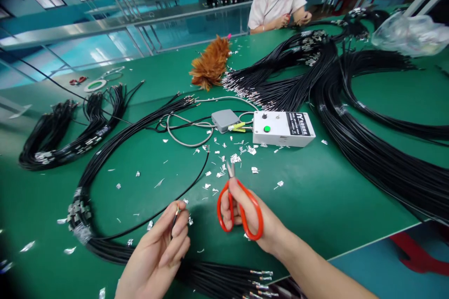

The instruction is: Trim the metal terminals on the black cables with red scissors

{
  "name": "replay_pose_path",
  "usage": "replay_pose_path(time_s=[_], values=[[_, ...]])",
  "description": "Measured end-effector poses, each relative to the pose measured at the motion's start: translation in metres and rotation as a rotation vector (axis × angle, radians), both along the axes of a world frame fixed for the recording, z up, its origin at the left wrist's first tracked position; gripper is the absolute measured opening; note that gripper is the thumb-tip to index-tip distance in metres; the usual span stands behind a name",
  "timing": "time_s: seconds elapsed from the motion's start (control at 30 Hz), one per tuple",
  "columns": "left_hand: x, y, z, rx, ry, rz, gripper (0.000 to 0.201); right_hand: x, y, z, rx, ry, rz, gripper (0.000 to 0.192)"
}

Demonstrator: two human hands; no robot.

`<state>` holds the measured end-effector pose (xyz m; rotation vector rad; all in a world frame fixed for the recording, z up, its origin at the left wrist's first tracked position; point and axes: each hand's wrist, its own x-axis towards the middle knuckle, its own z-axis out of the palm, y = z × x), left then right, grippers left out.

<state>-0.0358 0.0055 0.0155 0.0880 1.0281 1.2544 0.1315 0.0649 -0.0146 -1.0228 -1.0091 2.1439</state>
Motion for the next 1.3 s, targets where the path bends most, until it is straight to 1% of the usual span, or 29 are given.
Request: replay_pose_path(time_s=[0.03, 0.07, 0.13, 0.17, 0.2, 0.27, 0.3, 0.37, 0.43, 0.47, 0.5, 0.53, 0.57, 0.6, 0.63, 0.67, 0.7, 0.73, 0.77, 0.8, 0.87, 0.9, 0.93, 1.03, 1.07, 1.13, 1.2, 1.3], values=[[0.001, 0.003, 0.001, 0.049, 0.08, -0.02, 0.024, 0.005, 0.003, -0.001, -0.071, 0.066, -0.022, 0.056], [0.002, 0.007, 0.002, 0.12, 0.23, -0.048, 0.023, 0.01, 0.005, -0.002, -0.124, 0.112, -0.05, 0.056], [0.001, 0.019, 0.004, 0.298, 0.656, -0.091, 0.024, 0.02, 0.009, -0.004, -0.172, 0.17, -0.109, 0.055], [0.0, 0.028, 0.004, 0.392, 0.924, -0.105, 0.025, 0.024, 0.009, -0.006, -0.174, 0.187, -0.14, 0.054], [-0.003, 0.039, 0.003, 0.456, 1.089, -0.083, 0.023, 0.028, 0.009, -0.007, -0.17, 0.201, -0.172, 0.054], [-0.014, 0.066, 0.001, 0.531, 1.279, -0.035, 0.017, 0.034, 0.008, -0.01, -0.158, 0.217, -0.222, 0.052], [-0.021, 0.083, -0.001, 0.567, 1.376, -0.04, 0.014, 0.036, 0.007, -0.011, -0.154, 0.222, -0.237, 0.052], [-0.037, 0.117, -0.001, 0.614, 1.54, -0.096, 0.01, 0.041, 0.006, -0.013, -0.153, 0.237, -0.26, 0.051], [-0.047, 0.144, 0.001, 0.614, 1.676, -0.143, 0.01, 0.044, 0.005, -0.015, -0.167, 0.275, -0.288, 0.049], [-0.049, 0.152, 0.003, 0.606, 1.733, -0.146, 0.014, 0.046, 0.005, -0.016, -0.182, 0.302, -0.306, 0.048], [-0.047, 0.154, 0.005, 0.603, 1.78, -0.144, 0.022, 0.047, 0.005, -0.017, -0.2, 0.329, -0.323, 0.047], [-0.043, 0.149, 0.005, 0.612, 1.815, -0.149, 0.028, 0.048, 0.006, -0.019, -0.221, 0.353, -0.333, 0.046], [-0.035, 0.137, 0.004, 0.643, 1.832, -0.185, 0.03, 0.049, 0.006, -0.02, -0.239, 0.373, -0.336, 0.046], [-0.024, 0.119, 0.002, 0.693, 1.83, -0.256, 0.026, 0.049, 0.007, -0.021, -0.25, 0.392, -0.335, 0.046], [-0.013, 0.097, -0.003, 0.767, 1.8, -0.381, 0.018, 0.049, 0.007, -0.022, -0.252, 0.41, -0.334, 0.046], [-0.002, 0.073, -0.008, 0.845, 1.741, -0.548, 0.013, 0.049, 0.007, -0.024, -0.245, 0.426, -0.333, 0.046], [0.009, 0.049, -0.015, 0.886, 1.691, -0.659, 0.013, 0.048, 0.008, -0.025, -0.234, 0.438, -0.331, 0.045], [0.017, 0.028, -0.021, 0.9, 1.648, -0.772, 0.015, 0.047, 0.008, -0.026, -0.218, 0.446, -0.33, 0.043], [0.023, 0.01, -0.026, 0.872, 1.595, -0.982, 0.019, 0.046, 0.008, -0.027, -0.201, 0.447, -0.329, 0.042], [0.026, -0.002, -0.03, 0.815, 1.564, -1.126, 0.023, 0.045, 0.008, -0.028, -0.182, 0.439, -0.327, 0.041], [0.026, -0.012, -0.032, 0.777, 1.515, -1.219, 0.022, 0.044, 0.007, -0.028, -0.143, 0.401, -0.319, 0.04], [0.024, -0.012, -0.029, 0.754, 1.475, -1.204, 0.021, 0.044, 0.006, -0.027, -0.12, 0.368, -0.308, 0.04], [0.021, -0.01, -0.024, 0.724, 1.412, -1.162, 0.019, 0.044, 0.004, -0.025, -0.078, 0.314, -0.288, 0.041], [0.016, 0.0, -0.004, 0.556, 1.189, -0.962, 0.014, 0.045, -0.002, -0.015, 0.11, 0.114, -0.214, 0.037], [0.017, 0.002, 0.002, 0.507, 1.154, -0.888, 0.012, 0.044, -0.004, -0.012, 0.164, 0.065, -0.194, 0.033], [0.021, 0.004, 0.01, 0.46, 1.146, -0.787, 0.01, 0.042, -0.009, -0.006, 0.221, 0.034, -0.176, 0.027], [0.026, 0.006, 0.014, 0.479, 1.143, -0.731, 0.009, 0.038, -0.012, -0.002, 0.236, 0.049, -0.18, 0.026], [0.034, 0.011, 0.014, 0.583, 1.122, -0.707, 0.013, 0.033, -0.013, 0.0, 0.25, 0.079, -0.222, 0.025]])
